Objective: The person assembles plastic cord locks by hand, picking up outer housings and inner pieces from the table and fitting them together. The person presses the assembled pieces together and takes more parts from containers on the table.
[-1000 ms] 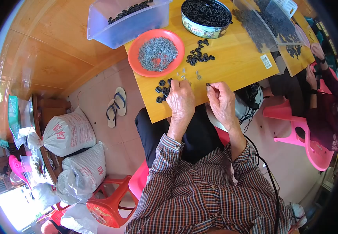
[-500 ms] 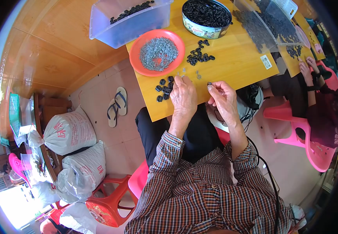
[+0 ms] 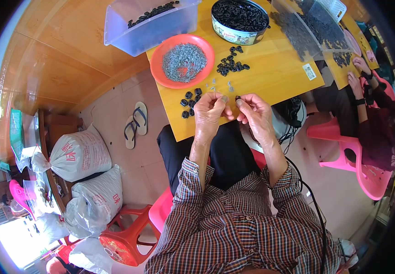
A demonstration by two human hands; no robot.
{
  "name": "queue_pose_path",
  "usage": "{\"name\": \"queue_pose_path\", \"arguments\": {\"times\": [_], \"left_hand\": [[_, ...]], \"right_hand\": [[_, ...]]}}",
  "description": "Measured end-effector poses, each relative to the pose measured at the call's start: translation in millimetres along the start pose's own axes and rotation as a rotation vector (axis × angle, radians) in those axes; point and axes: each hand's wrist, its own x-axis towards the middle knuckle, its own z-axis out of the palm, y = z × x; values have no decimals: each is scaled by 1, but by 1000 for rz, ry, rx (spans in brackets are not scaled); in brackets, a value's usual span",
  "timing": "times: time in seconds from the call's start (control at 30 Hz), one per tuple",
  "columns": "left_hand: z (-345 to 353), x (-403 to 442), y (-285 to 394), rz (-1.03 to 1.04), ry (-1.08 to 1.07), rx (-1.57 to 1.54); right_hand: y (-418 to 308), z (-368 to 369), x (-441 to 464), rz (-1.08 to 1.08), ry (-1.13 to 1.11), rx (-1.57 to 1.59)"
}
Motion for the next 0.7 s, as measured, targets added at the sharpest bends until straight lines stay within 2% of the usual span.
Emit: {"name": "queue_pose_path", "arguments": {"times": [0.07, 0.4, 0.7], "left_hand": [[-2, -1, -2, -13, -29, -98], [-8, -4, -9, -18, -61, -113], [-6, -7, -13, -12, -75, -57]], "right_hand": [[-2, 1, -1, 5, -13, 58], [-4, 3, -2, 74, -78, 137], [-4, 10, -5, -59, -69, 62]]}}
